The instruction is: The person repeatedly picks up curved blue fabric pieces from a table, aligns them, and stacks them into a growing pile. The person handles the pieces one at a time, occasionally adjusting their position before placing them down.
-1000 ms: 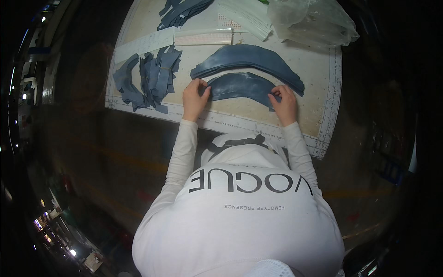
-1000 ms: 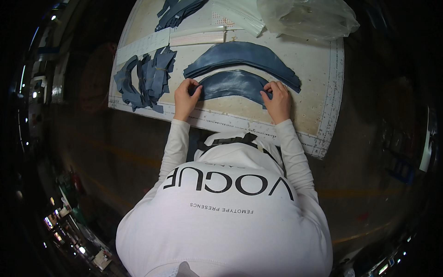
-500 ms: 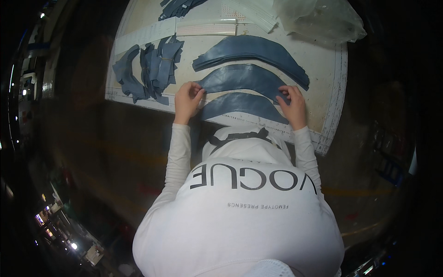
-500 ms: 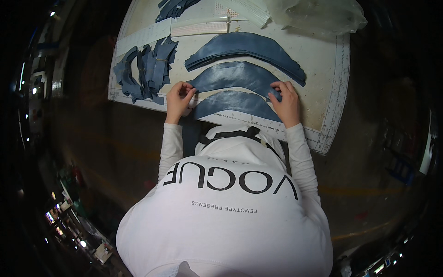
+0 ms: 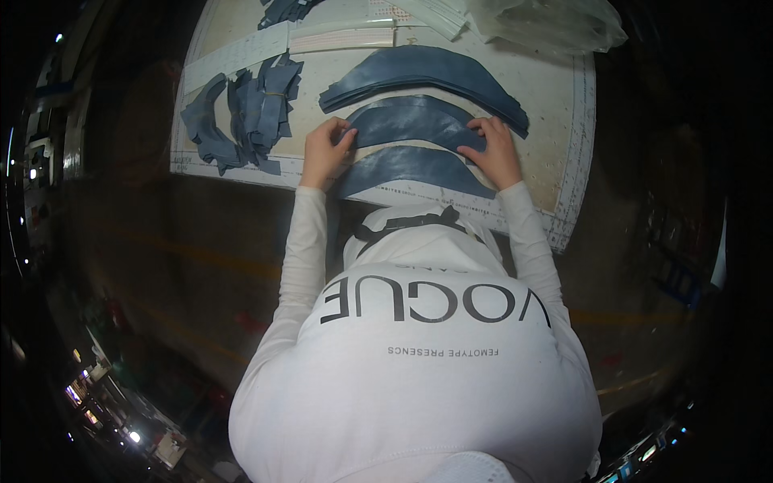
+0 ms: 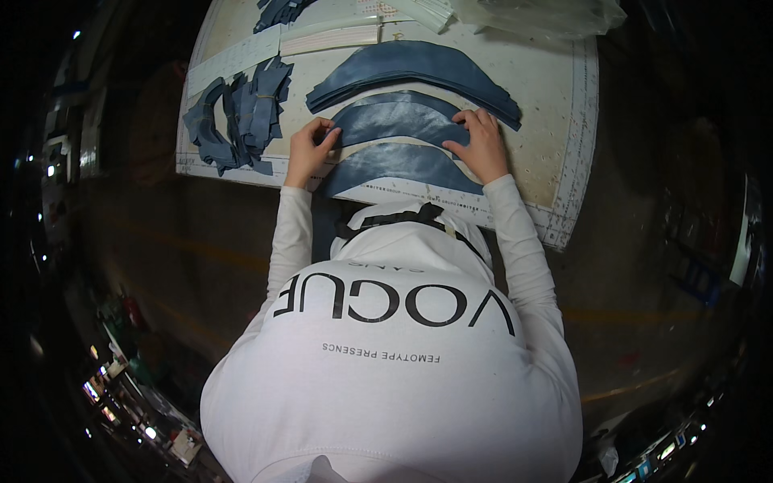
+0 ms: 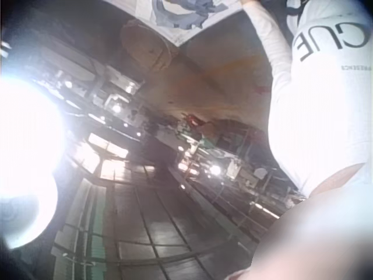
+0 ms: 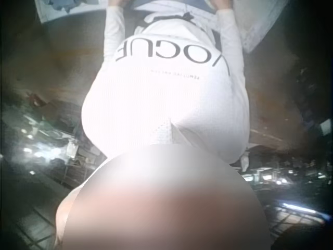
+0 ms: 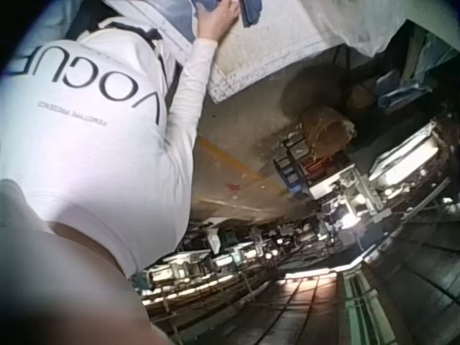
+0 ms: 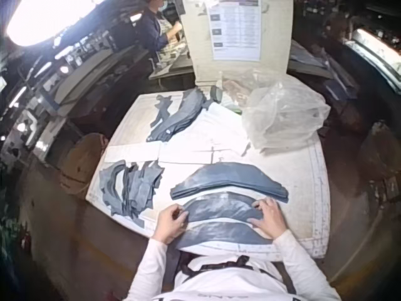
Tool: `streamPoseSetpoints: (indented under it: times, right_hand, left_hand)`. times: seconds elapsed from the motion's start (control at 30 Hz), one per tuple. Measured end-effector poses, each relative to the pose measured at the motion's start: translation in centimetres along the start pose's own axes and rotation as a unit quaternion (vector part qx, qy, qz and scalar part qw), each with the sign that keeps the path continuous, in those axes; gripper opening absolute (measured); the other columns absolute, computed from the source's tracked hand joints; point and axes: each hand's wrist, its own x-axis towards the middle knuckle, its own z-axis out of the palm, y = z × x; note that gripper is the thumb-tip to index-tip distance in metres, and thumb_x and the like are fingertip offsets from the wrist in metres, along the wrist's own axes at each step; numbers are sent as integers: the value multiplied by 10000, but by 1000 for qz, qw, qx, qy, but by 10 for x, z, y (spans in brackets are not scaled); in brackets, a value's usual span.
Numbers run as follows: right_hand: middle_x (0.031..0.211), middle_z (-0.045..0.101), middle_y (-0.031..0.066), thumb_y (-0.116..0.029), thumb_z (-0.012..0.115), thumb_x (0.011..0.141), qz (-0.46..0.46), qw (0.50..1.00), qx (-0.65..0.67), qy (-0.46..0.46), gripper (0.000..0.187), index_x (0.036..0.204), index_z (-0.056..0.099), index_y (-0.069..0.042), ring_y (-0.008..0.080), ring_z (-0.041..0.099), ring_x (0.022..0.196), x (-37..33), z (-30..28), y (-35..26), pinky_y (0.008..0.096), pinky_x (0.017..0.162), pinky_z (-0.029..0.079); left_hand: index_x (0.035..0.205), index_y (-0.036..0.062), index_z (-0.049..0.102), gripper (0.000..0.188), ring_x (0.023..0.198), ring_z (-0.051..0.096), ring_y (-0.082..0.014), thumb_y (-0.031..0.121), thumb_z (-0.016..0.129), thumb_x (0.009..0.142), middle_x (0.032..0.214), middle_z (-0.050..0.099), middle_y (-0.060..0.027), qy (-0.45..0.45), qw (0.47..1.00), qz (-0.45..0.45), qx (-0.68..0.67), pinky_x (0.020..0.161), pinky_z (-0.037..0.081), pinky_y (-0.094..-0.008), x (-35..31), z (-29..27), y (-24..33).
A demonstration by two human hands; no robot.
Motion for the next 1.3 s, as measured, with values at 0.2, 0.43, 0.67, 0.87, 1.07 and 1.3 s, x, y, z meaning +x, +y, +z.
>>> streamPoseSetpoints:
  times: [0.2, 0.43, 0.67, 0.87, 1.07, 1.3]
  right_hand:
    - [817, 627, 66, -122, 774, 765, 27, 997, 58, 44, 212, 929, 676, -29, 199, 581, 732, 7, -6, -5, 303, 691, 488]
    - [765, 647, 76, -98, 750, 789, 64, 988, 143, -1, 180, 918, 667, -5, 125, 559, 573, -19, -33, -16, 247, 566, 466]
    - [777, 631, 88, -72, 744, 757, 97, 993, 46, -55, 224, 958, 658, -26, 196, 575, 636, -56, -9, -17, 301, 609, 481]
    - [905, 602, 86, -134, 776, 719, 33, 998, -38, 43, 332, 1017, 632, -102, 294, 590, 892, -72, 0, -24, 409, 780, 474]
    - [869, 572, 103, -153, 789, 704, 84, 996, -29, 21, 366, 1023, 633, -66, 297, 563, 827, -81, 7, -28, 395, 747, 455]
    - [820, 578, 92, -211, 799, 715, 52, 997, -46, -12, 250, 833, 661, -39, 293, 542, 829, -76, -7, -22, 393, 744, 443]
  left_hand:
    - [923, 24, 676, 143, 681, 559, -75, 142, 714, 850, 753, 645, -9, -4, 999, 22, -40, 650, 449, -229, 9, -15, 16]
    - [917, 23, 657, 80, 670, 486, 7, 67, 699, 865, 756, 599, 52, -106, 988, -42, -105, 611, 383, -154, -16, -41, 24]
    - [882, 76, 678, 146, 665, 656, -194, 196, 708, 805, 726, 679, -66, -112, 988, -45, 92, 635, 495, -325, -48, -26, 3]
    - [910, 24, 671, 113, 705, 646, -116, 116, 691, 847, 773, 682, -61, -21, 995, -58, 79, 658, 501, -253, -58, -29, 0]
    - [892, 57, 646, 258, 771, 636, -271, 186, 785, 717, 847, 652, -91, -38, 996, -30, 82, 682, 495, -376, -76, -12, 7]
    - [869, 15, 617, 241, 762, 555, -129, 126, 789, 741, 793, 609, -52, -165, 975, -106, 108, 685, 450, -262, -69, -24, 11]
